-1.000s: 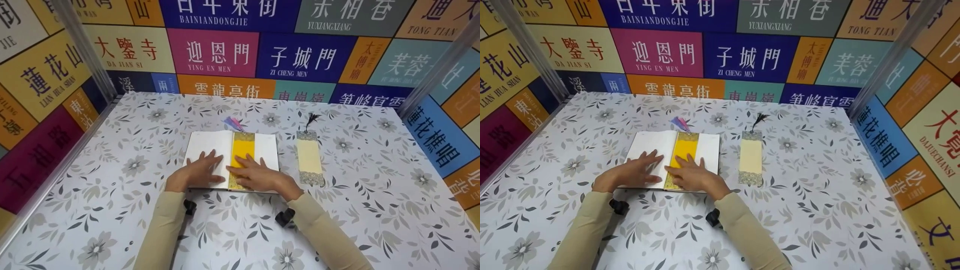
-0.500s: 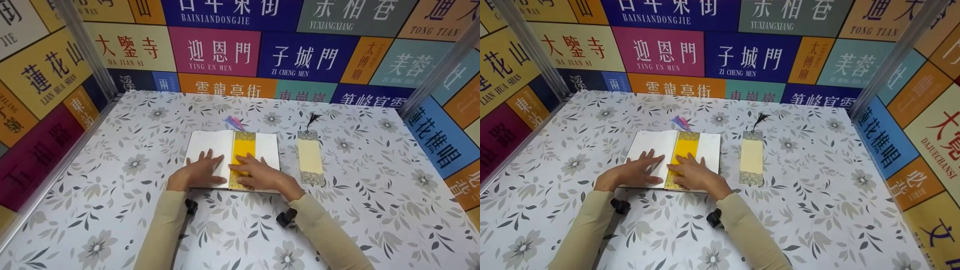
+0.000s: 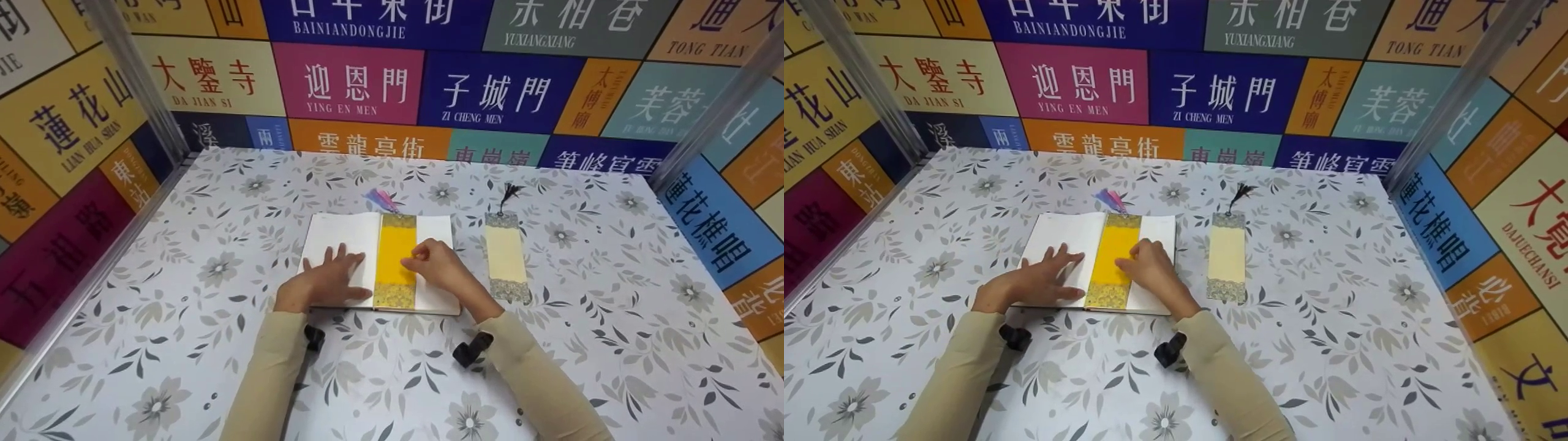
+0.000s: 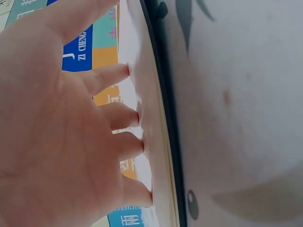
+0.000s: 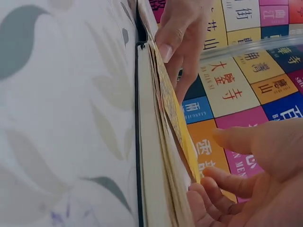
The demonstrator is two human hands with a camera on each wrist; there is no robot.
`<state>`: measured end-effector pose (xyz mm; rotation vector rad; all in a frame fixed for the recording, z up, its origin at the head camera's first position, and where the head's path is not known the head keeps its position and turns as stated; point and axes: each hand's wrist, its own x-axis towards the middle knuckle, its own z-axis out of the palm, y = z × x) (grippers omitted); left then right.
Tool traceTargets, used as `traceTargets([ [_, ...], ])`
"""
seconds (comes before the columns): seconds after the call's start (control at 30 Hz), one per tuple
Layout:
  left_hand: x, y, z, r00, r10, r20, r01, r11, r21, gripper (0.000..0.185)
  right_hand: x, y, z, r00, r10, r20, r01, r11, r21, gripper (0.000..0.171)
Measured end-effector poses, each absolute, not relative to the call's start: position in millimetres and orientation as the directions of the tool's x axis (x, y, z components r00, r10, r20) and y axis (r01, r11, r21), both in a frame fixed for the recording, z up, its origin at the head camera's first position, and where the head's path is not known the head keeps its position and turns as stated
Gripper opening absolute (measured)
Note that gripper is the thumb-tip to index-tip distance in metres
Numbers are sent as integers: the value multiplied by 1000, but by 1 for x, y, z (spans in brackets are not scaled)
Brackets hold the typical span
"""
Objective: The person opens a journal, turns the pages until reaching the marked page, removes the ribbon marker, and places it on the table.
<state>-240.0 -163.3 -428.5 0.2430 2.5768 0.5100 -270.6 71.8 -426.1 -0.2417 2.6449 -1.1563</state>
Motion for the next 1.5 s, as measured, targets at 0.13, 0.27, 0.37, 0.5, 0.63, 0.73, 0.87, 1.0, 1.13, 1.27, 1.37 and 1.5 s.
traceTargets([
  [0.13,-240,-163,-429,-860,262,-438,77,915,396,87,-274,73,-428,-956,-186,-229,42,684,-728,51],
  [0.27,-239,-162,-429,-863,262,-432,74,912,404,88,-273,69,-430,-956,-157,-248,59,724,-687,68],
  [0.37,-238,-161,-429,-866,257,-429,67,910,410,90,-269,64,-431,-958,-160,-238,30,768,-640,84],
  [0.5,-238,-159,-429,-869,255,-423,70,911,406,93,-264,60,-433,-960,-181,-212,-23,808,-588,93],
  [0.63,-237,-159,-430,-867,254,-430,74,917,393,95,-261,60,-431,-957,-184,-223,-22,816,-578,87],
  [0.73,-236,-160,-429,-864,253,-435,73,919,388,95,-259,61,-427,-952,-177,-249,-3,819,-573,79],
  [0.87,-236,-160,-429,-864,250,-436,70,919,388,94,-259,63,-424,-946,-176,-272,10,822,-569,75],
  [1.0,-235,-159,-428,-859,247,-449,67,923,380,94,-260,64,-424,-941,-180,-288,28,804,-594,72],
  [1.13,-235,-160,-426,-850,234,-471,58,932,358,94,-262,65,-425,-936,-176,-305,52,786,-616,63],
  [1.27,-235,-158,-425,-850,228,-474,56,935,349,93,-264,66,-425,-937,-166,-306,70,772,-632,54],
  [1.37,-235,-155,-424,-853,213,-477,40,937,348,93,-264,68,-424,-937,-166,-307,78,758,-647,51],
  [1.5,-235,-150,-423,-850,186,-493,11,942,336,91,-264,73,-423,-932,-168,-320,101,730,-676,46],
])
